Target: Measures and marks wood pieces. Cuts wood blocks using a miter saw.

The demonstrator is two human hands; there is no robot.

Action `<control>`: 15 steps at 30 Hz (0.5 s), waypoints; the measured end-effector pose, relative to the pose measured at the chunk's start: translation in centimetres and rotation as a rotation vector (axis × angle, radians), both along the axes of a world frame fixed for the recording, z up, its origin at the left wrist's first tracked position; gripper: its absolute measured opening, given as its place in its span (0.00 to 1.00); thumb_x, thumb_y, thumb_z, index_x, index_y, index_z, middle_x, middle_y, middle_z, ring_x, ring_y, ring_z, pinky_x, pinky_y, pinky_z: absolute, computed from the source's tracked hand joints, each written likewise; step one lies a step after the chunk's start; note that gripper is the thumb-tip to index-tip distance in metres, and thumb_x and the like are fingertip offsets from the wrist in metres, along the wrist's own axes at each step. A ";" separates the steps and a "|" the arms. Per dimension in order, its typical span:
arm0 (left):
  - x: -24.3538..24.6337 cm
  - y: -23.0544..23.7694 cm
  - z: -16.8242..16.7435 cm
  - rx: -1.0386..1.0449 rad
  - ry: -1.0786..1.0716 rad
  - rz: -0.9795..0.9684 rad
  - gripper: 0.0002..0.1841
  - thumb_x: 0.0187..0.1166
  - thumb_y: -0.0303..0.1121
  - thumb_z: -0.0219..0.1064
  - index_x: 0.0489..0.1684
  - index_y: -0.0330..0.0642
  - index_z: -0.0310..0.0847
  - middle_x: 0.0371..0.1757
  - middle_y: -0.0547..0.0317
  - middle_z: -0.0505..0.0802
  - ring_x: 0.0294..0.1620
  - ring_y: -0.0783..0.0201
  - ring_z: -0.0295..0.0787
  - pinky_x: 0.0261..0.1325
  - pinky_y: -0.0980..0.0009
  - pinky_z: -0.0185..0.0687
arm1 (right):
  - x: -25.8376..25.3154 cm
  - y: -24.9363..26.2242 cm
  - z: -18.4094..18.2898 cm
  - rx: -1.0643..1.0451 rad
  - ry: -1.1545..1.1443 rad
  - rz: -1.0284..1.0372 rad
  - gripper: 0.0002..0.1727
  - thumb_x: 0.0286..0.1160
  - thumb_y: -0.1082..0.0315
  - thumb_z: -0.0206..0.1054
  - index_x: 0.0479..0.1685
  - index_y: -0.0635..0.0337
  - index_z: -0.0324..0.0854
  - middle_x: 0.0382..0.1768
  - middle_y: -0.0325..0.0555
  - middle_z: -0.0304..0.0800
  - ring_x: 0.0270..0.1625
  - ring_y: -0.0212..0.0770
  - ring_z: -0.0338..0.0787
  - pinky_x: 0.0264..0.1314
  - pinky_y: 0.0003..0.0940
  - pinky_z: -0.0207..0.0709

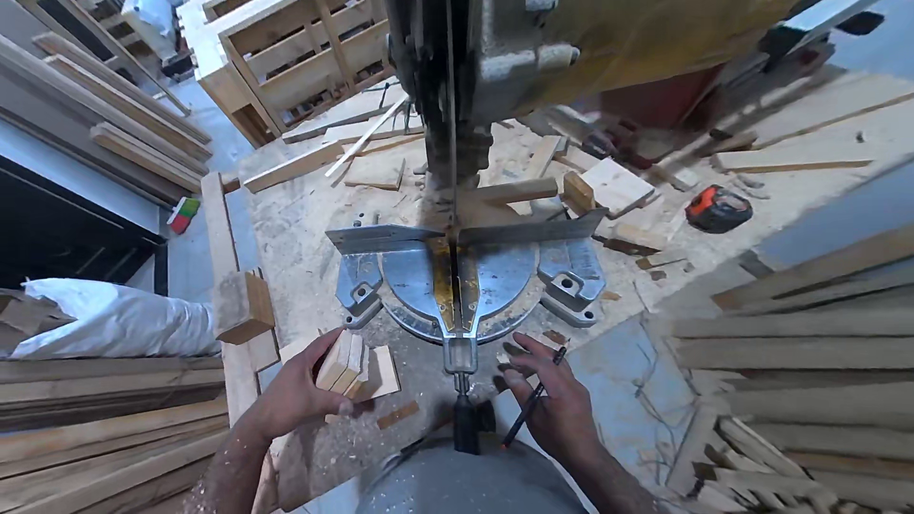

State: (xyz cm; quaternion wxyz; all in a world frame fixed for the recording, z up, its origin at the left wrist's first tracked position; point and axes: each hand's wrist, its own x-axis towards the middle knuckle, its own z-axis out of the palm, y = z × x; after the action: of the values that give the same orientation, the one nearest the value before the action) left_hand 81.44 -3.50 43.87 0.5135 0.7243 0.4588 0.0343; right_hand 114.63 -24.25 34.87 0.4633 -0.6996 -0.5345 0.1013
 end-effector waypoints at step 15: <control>-6.6 -4.7 -0.7 -0.219 -0.553 0.247 0.56 0.50 0.56 0.89 0.82 0.37 0.67 0.61 0.54 0.93 0.61 0.61 0.92 0.67 0.59 0.89 | -0.6 1.4 -0.1 0.016 0.026 0.118 0.18 0.84 0.50 0.63 0.51 0.52 0.90 0.72 0.48 0.86 0.74 0.45 0.86 0.72 0.46 0.83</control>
State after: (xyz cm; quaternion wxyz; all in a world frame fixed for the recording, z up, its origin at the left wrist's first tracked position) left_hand 74.81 -8.22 43.16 0.6855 0.5669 0.3874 0.2423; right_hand 114.01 -22.85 34.76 0.4689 -0.6617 -0.5697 0.1334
